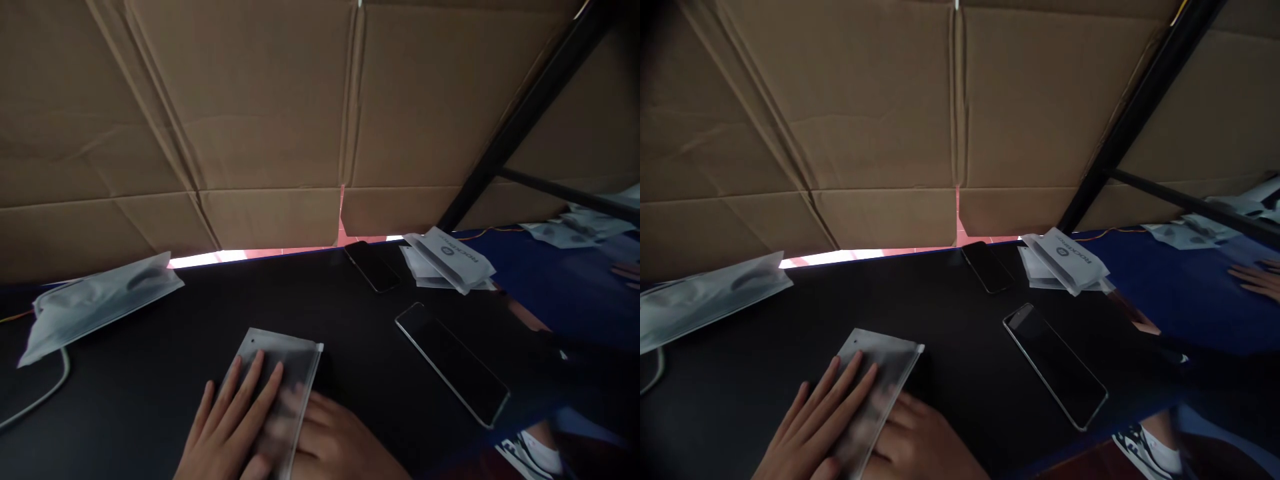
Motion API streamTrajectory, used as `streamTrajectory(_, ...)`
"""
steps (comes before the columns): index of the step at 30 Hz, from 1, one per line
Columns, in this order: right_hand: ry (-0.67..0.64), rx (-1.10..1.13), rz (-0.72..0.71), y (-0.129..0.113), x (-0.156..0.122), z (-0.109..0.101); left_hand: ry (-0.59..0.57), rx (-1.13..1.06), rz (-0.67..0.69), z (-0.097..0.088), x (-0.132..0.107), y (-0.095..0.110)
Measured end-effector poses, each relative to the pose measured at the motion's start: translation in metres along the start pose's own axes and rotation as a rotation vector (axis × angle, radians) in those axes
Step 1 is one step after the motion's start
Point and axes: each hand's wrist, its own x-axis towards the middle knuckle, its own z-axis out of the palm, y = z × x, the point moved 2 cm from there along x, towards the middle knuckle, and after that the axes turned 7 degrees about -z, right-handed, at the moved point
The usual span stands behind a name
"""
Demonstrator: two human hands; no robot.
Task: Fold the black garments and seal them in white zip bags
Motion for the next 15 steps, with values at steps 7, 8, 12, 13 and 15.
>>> streamTrajectory(7, 0.094, -0.249, 0.218, 0.002, -0.044, 0.009, 0.030, 0.029, 0.005, 0.003, 0.000, 0.008)
streamTrajectory(8, 0.102, -0.167, 0.208, 0.001, -0.042, 0.020, 0.016, 0.009, 0.010, 0.000, 0.004, 0.012)
streamTrajectory(12, -0.073, 0.309, 0.285, -0.004, -0.019, 0.061, -0.003, -0.042, 0.019, -0.003, 0.010, 0.019)
streamTrajectory(13, -0.128, 0.386, 0.335, -0.005, -0.011, 0.067, 0.011, -0.038, 0.016, -0.002, 0.009, 0.018)
streamTrajectory(15, -0.165, 0.457, 0.399, -0.005, 0.000, 0.065, 0.020, -0.019, 0.013, 0.002, 0.006, 0.015)
